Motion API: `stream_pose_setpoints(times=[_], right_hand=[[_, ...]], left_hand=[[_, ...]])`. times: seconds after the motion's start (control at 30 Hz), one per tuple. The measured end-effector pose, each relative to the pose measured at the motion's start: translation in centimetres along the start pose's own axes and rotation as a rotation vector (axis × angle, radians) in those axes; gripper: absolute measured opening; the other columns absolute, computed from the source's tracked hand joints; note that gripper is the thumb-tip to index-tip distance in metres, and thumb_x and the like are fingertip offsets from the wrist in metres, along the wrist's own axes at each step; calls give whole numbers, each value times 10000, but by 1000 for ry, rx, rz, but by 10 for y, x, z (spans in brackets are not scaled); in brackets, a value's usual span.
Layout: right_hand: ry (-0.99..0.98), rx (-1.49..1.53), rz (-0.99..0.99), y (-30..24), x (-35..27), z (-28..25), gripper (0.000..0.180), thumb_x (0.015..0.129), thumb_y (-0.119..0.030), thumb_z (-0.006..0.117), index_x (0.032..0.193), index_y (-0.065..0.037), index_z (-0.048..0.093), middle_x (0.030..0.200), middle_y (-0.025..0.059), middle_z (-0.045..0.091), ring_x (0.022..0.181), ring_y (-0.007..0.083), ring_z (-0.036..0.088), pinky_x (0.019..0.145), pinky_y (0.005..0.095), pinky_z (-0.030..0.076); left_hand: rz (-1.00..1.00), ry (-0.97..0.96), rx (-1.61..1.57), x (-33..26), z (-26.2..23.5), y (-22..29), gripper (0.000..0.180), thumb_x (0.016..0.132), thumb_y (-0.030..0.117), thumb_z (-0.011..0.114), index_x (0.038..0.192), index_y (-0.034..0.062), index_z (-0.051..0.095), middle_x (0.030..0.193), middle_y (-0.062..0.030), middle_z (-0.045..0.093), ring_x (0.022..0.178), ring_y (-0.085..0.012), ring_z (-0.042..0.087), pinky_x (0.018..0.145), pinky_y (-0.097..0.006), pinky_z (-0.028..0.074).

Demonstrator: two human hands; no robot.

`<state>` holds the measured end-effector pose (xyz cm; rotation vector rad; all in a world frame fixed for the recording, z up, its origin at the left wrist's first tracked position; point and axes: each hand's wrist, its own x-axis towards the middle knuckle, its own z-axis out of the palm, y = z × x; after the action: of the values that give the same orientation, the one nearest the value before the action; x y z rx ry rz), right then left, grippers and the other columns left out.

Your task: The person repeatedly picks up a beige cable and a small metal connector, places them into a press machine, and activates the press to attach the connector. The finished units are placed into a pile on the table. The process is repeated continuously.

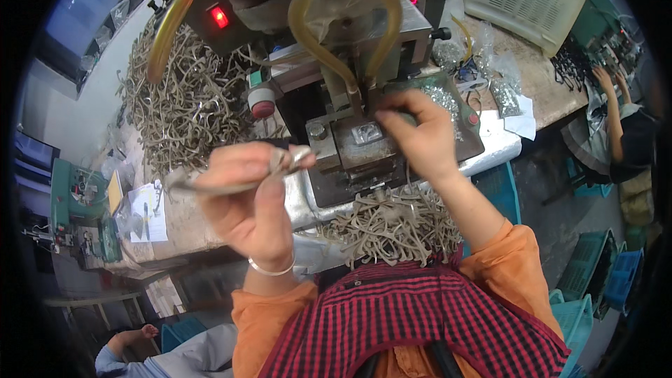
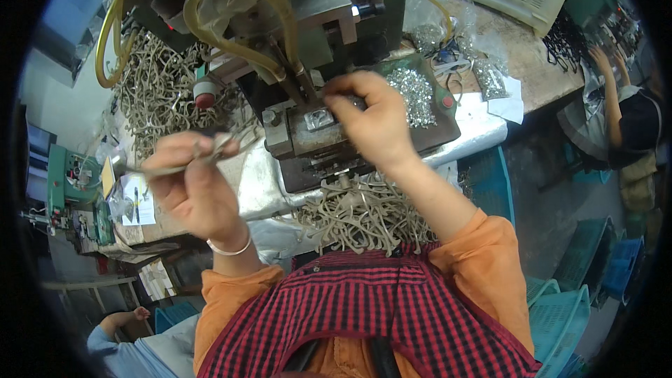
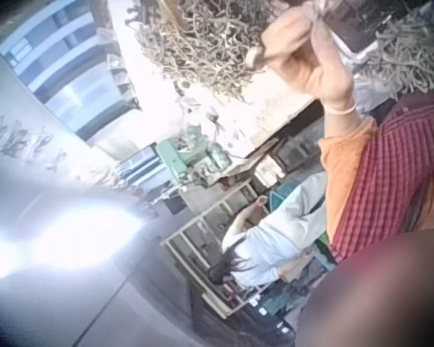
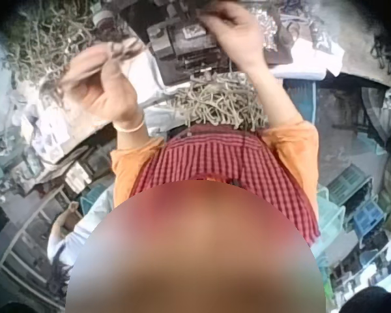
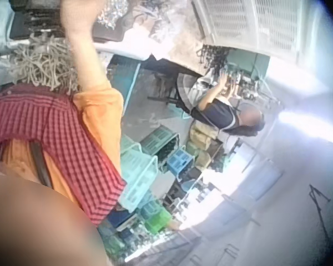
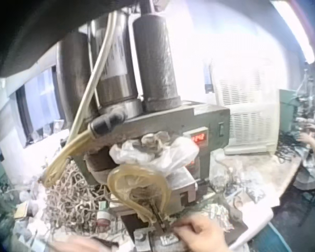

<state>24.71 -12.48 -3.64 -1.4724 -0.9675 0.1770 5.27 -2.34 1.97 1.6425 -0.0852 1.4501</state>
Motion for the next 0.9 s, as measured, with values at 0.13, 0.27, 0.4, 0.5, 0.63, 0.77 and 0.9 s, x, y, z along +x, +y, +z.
stream_pose_setpoints(times=[0.13, 0.27, 0.4, 0.5, 0.63, 0.77, 0.9], right_hand=[[-38, 280, 46, -12, -7, 15, 302, 883, 14, 725, 1178, 32, 661, 1064, 56, 702, 954, 126, 655, 895, 267, 513], [-70, 430, 142, -15, -5, 16, 474, 891, 62, 692, 1339, 54, 536, 1160, 88, 660, 987, 128, 646, 903, 264, 513], [-23, 490, 162, -17, -13, 22, 534, 900, 81, 664, 1398, 48, 474, 1192, 91, 630, 1008, 122, 634, 925, 259, 505], [-22, 524, 245, -20, -12, 18, 513, 911, 56, 646, 1395, 44, 478, 1165, 114, 658, 1062, 145, 654, 959, 294, 508], [-111, 250, 112, -43, -20, 3, 529, 920, 38, 611, 1427, 29, 458, 1155, 162, 691, 1147, 217, 674, 1014, 361, 502], [-16, -561, -69, 25, 20, -40, 306, 888, -35, 636, 1185, -49, 708, 1230, 192, 695, 1199, 384, 635, 1048, 419, 489], [63, -930, -135, 123, 13, -58, 284, 916, -124, 683, 1197, -94, 719, 1309, 220, 641, 1250, 412, 587, 1068, 452, 471]], left_hand=[[-183, 258, -117, -18, 1, -23, 184, 984, -25, 566, 1138, 13, 472, 1099, -151, 557, 971, -220, 614, 776, -439, 649], [-57, 110, -8, 12, 5, -4, 226, 969, -74, 585, 1140, 12, 467, 1081, -166, 604, 967, -233, 659, 816, -446, 654], [-61, 193, -25, 24, 9, -21, 227, 966, -42, 648, 1104, 0, 473, 1037, -163, 649, 935, -232, 694, 849, -459, 653], [-73, 188, -62, 27, 15, -20, 210, 959, -55, 646, 1078, -2, 480, 1035, -179, 652, 927, -244, 701, 852, -466, 651], [-24, 70, -58, 16, 6, -13, 192, 942, -76, 648, 1051, -9, 504, 998, -189, 663, 916, -276, 716, 847, -465, 647], [205, -302, 314, -28, 2, -22, 308, 826, -29, 790, 1097, 58, 672, 1091, -158, 760, 747, -232, 726, 581, -273, 522], [379, -587, 537, -27, 27, -24, 239, 761, 12, 805, 974, 49, 703, 1071, -105, 764, 613, -152, 603, 508, -269, 440]])
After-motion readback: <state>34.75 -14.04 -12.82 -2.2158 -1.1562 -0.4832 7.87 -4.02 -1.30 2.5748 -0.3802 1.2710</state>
